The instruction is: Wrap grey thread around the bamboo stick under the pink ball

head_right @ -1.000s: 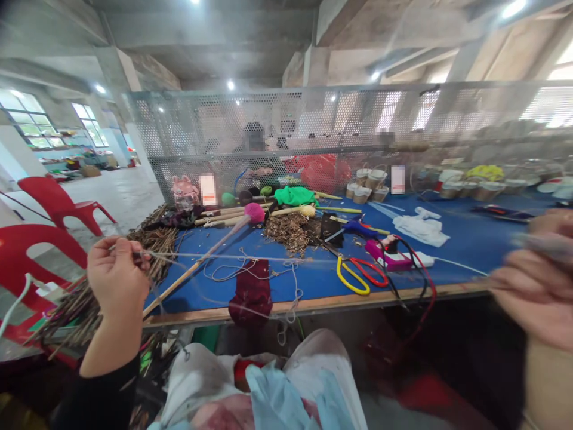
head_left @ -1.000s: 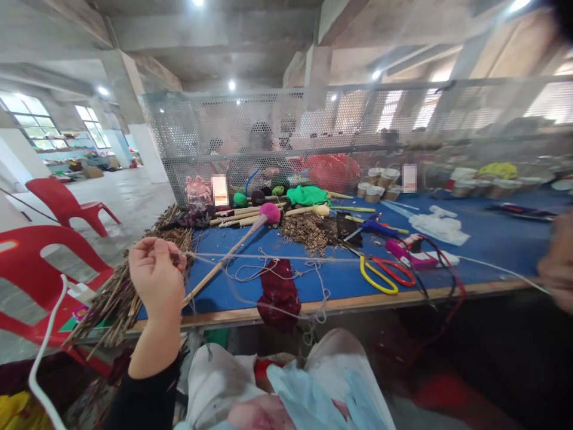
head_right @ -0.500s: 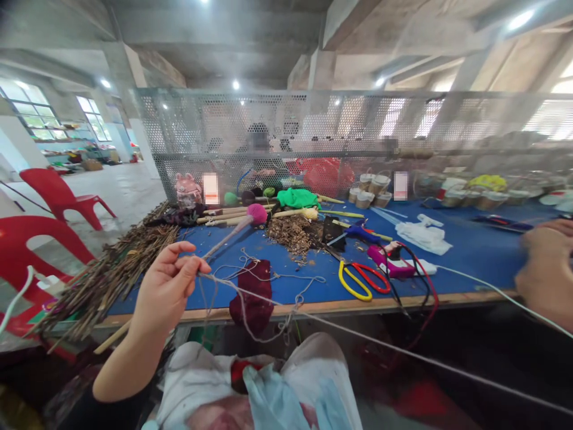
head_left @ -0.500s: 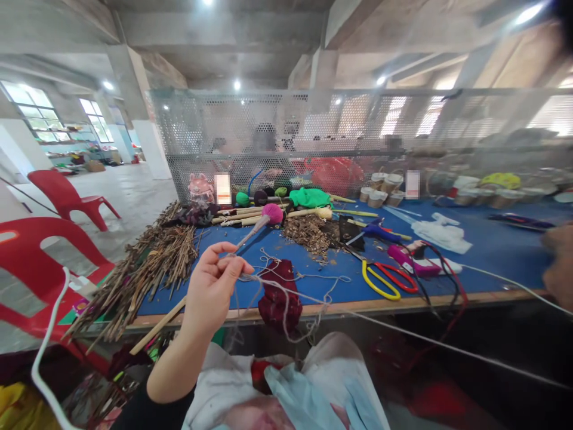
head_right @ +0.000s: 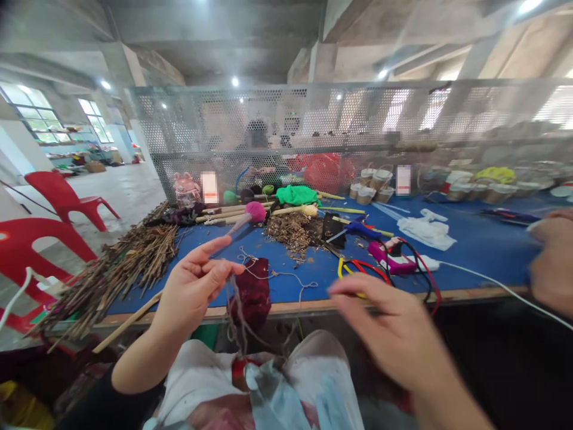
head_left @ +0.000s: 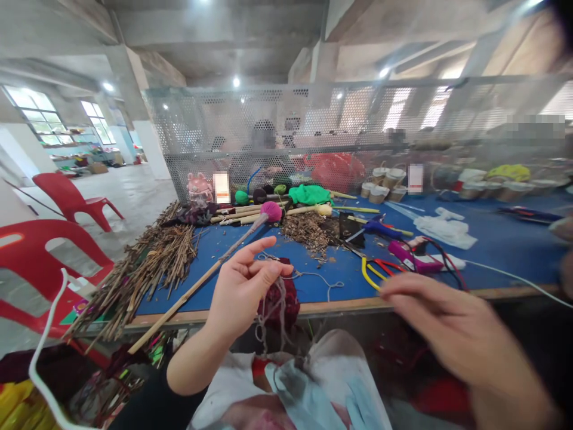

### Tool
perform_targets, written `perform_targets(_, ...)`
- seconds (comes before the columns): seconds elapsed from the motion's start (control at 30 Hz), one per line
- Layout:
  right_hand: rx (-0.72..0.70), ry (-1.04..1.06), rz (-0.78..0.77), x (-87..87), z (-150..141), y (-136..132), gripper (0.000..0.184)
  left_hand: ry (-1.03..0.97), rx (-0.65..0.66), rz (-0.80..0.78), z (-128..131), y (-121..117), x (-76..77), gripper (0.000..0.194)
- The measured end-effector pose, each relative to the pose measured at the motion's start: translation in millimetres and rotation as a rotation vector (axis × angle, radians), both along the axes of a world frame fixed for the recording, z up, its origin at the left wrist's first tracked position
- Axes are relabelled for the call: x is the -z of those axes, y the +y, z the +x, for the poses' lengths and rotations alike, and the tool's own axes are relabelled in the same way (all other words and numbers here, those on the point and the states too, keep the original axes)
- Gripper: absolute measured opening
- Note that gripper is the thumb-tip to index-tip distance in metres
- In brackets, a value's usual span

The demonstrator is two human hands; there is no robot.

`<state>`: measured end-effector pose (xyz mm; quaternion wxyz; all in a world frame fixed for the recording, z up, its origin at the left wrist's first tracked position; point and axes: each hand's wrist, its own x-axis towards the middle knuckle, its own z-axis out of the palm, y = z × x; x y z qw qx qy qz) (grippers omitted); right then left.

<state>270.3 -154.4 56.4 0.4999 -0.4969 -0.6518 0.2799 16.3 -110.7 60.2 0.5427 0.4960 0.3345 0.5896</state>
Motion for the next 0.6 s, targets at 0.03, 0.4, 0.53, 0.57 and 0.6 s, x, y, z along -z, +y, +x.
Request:
perform_targets(0.03,-0.061,-0.045,0.03,-3.1,-22,11,0.009,-0.002,0.005,-0.008,2,-1,-0.4,0.045)
perform_targets(0.4,-0.601,0.485,-0.289,6.8,-118,46,0.022,-0.112,-0.12,-0.048,-11,1,9.0,0.031)
perform_targets(0.53,-0.552,0.517,-0.276,9.2,-118,48,0.019,0.047,-0.348,0.102,-13,-8,12.2,0.019)
perform_targets(0.57,-0.515,0.474,-0.237,8.9,-118,47,0.017,0.139,-0.382,0.149,-13,-12,12.8,0.021)
perform_targets(0.6,-0.47,0.418,-0.183,8.6,-119,47,0.015,0.233,-0.39,0.181,-13,-16,13.2,0.021)
